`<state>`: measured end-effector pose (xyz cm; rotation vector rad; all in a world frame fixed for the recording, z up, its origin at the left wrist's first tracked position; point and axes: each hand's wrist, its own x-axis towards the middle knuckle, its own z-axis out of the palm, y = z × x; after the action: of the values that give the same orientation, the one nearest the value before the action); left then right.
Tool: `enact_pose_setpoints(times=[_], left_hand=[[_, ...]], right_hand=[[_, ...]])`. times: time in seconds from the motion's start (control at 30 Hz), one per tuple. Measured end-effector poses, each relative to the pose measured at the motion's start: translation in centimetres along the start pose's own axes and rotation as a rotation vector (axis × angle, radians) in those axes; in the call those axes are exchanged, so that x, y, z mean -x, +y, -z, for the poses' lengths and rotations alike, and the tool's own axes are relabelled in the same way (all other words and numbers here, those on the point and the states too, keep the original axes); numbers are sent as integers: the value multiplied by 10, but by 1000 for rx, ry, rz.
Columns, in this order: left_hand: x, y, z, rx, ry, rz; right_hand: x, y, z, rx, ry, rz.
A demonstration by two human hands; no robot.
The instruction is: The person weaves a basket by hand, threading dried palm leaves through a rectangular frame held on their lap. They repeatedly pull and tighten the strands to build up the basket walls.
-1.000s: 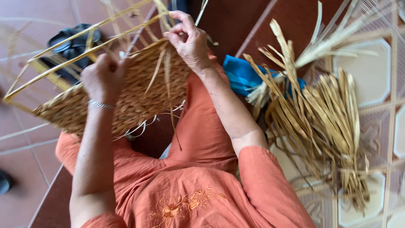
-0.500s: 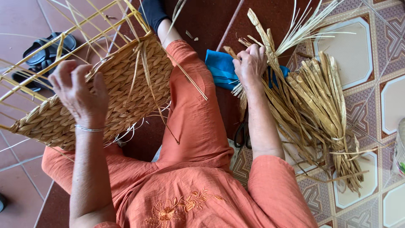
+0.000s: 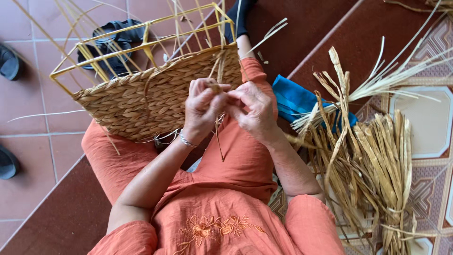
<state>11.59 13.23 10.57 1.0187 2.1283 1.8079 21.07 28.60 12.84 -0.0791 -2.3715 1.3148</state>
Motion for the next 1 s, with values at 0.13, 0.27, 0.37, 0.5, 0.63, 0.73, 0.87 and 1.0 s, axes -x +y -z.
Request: enact_pose_setpoints(times=[0.13, 0.27, 0.37, 0.5, 0.63, 0.73, 0.87, 1.0], left_hand=[[4, -3, 65, 645, 155, 361], [3, -4, 168, 658, 417, 194], [-3, 3, 239, 37, 675, 148], [6, 34, 289, -1068, 336, 534], [1, 48, 257, -1332, 257, 103], [-20, 36, 195, -1092, 156, -231], [-51, -5, 103, -794, 47, -305], [-69, -49, 42, -594, 80, -290]], right_hand=[[-22, 22, -3, 24, -25, -25], [-48, 72, -12, -10, 26, -117], [-61, 96, -21, 67, 18, -157], [-72, 108, -30, 96, 9, -219], [-82, 108, -38, 176, 75, -94], [-83, 104, -42, 170, 137, -38], [-81, 99, -40, 152, 181, 84], [-77, 96, -33, 306, 161, 249]])
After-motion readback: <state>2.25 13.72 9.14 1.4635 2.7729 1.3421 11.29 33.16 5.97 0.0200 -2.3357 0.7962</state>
